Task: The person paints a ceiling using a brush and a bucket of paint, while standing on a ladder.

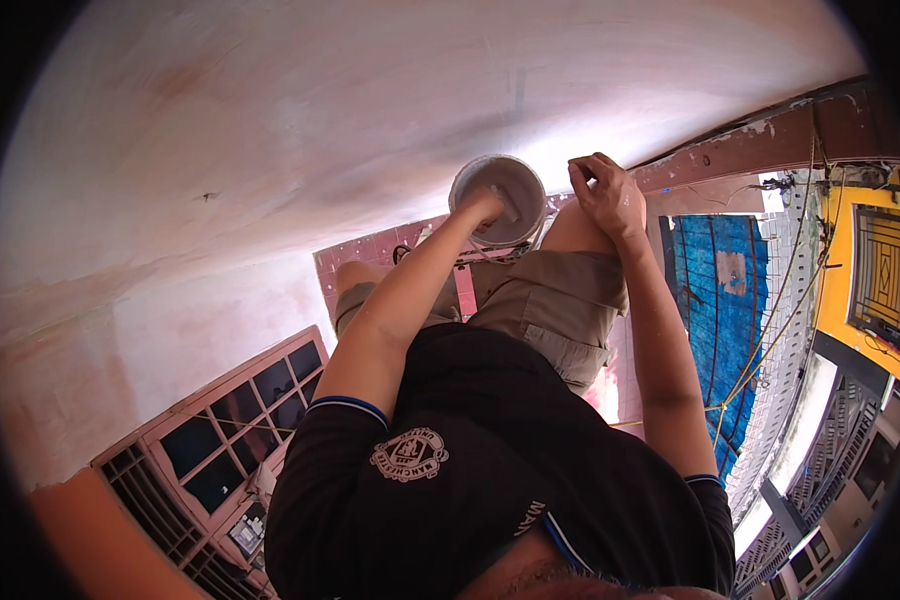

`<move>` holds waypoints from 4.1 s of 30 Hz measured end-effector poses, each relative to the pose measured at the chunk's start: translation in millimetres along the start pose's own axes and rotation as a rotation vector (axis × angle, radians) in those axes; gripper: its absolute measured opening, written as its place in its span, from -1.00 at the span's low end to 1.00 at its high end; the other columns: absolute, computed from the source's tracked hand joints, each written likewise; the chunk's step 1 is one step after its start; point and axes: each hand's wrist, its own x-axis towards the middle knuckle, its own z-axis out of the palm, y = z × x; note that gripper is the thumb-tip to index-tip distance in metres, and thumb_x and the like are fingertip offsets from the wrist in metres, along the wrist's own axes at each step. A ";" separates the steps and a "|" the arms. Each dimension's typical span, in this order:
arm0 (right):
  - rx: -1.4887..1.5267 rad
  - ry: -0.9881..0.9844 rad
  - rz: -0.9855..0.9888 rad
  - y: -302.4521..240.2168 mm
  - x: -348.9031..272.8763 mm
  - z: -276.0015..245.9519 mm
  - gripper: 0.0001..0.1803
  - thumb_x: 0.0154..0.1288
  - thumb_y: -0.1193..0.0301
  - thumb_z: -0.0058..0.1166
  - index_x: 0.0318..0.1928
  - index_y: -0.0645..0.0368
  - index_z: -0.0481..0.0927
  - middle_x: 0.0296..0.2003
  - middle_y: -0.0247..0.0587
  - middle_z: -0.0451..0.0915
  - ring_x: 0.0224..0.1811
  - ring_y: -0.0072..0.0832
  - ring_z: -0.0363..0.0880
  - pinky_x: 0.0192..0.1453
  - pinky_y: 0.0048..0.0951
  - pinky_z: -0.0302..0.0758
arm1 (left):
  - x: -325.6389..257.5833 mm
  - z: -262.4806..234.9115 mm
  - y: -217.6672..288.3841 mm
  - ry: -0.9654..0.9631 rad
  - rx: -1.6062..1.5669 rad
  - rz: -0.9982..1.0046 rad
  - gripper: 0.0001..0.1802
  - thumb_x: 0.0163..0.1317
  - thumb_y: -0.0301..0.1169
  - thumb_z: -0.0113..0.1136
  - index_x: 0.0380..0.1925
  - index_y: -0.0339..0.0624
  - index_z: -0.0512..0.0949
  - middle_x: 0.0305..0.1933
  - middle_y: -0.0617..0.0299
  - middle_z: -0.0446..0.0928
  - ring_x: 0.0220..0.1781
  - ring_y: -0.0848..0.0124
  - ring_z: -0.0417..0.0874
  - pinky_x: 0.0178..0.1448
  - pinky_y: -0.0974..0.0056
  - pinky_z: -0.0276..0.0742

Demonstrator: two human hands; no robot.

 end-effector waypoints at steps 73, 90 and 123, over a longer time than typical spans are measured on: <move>-0.431 -0.309 -0.127 1.0 23.5 53.5 -0.77 0.37 0.35 0.20 -0.12 0.23 0.76 -0.20 -0.03 0.75 -0.20 -0.20 0.74 -0.03 -0.23 0.62 | -135.1 -385.1 -405.8 1.773 -0.152 0.050 -0.80 0.49 -0.32 0.07 -0.02 -0.15 0.38 -0.17 -0.04 0.59 -0.15 -0.10 0.70 -0.15 -0.10 0.66; -0.350 -0.256 -0.184 16.7 16.8 47.3 -0.79 0.37 0.36 0.22 -0.13 0.22 0.77 -0.23 -0.06 0.74 -0.22 -0.20 0.74 -0.06 -0.22 0.64 | -199.9 -313.7 -345.7 1.300 0.140 0.619 -0.78 0.45 -0.27 0.19 0.02 -0.01 0.54 -0.19 0.19 0.63 -0.11 0.15 0.69 -0.04 0.01 0.65; -0.266 -0.178 -0.204 13.5 11.1 40.4 -0.76 0.43 0.31 0.20 -0.09 0.20 0.76 -0.20 -0.06 0.75 -0.21 -0.22 0.75 -0.06 -0.24 0.64 | -248.8 -165.3 -148.7 1.084 0.340 0.726 -0.78 0.50 -0.33 0.04 -0.06 -0.27 0.39 -0.24 0.04 0.54 -0.33 0.11 0.71 -0.33 0.00 0.66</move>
